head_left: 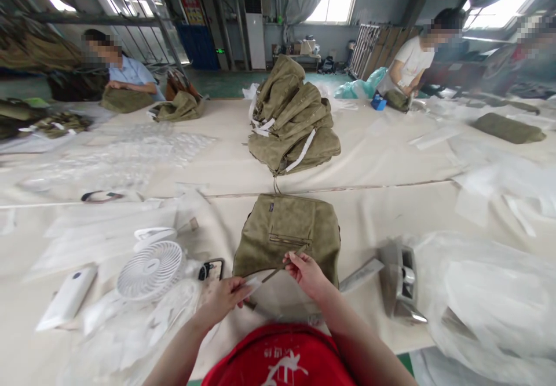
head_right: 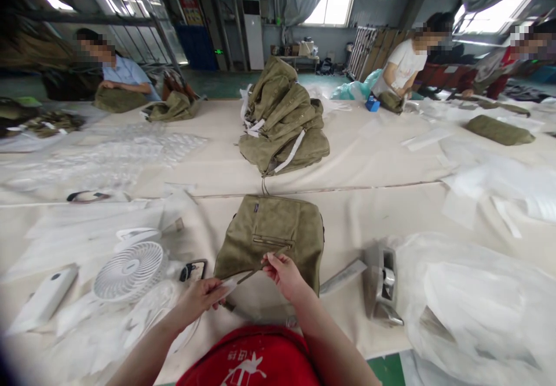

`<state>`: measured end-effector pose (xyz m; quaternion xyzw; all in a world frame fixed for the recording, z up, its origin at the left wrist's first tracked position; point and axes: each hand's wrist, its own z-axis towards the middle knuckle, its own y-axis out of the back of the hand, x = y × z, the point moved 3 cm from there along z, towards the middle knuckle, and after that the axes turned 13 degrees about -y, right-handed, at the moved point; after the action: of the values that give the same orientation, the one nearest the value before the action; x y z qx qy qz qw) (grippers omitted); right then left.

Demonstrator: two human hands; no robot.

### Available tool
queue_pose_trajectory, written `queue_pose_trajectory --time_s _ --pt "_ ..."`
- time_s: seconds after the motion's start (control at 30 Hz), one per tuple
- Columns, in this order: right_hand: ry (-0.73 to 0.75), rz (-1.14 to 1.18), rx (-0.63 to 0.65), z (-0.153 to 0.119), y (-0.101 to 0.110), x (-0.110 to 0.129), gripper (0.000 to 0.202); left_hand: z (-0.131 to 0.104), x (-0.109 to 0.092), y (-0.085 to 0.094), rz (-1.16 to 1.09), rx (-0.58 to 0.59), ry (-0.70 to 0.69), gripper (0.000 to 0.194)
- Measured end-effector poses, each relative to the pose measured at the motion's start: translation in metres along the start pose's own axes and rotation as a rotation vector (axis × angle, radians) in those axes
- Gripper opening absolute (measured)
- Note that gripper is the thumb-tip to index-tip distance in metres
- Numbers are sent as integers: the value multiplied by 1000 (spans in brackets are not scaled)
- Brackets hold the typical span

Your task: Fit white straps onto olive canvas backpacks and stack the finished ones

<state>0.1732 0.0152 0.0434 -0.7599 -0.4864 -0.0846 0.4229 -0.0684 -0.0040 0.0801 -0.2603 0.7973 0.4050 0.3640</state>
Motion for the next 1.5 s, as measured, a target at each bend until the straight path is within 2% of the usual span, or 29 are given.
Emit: queue_pose_trajectory --time_s 0.1,0.33,0.57,0.73,0.87,1.03,1.13,1.23,1.37,1.5 --pt "5 43 -17 1 -2 0 35 0 -9 -3 -49 20 -50 46" --pt "2 80 2 4 2 -1 36 -1 -31 -4 -53 19 -60 47" --pt "3 18 -27 5 3 -2 39 7 -24 -12 -102 52 -96 49" --pt "-18 -84 -47 7 2 -12 41 22 -23 -23 -159 50 -103 49" --pt "-26 -163 -69 9 4 -18 37 39 -30 -30 -99 93 -108 46" --pt "11 -8 -100 2 10 -3 41 51 -34 -31 4 136 -160 37" --pt "21 -31 -97 -1 11 1 43 56 -33 -34 1 149 -221 39" --pt "19 -90 -102 5 8 -7 42 65 -33 -40 0 127 -246 44" --pt "-30 -209 -139 16 6 -20 48 79 -40 -43 51 81 -213 49" --pt "-66 -103 -183 15 18 -14 42 85 -50 -38 200 49 -227 47"
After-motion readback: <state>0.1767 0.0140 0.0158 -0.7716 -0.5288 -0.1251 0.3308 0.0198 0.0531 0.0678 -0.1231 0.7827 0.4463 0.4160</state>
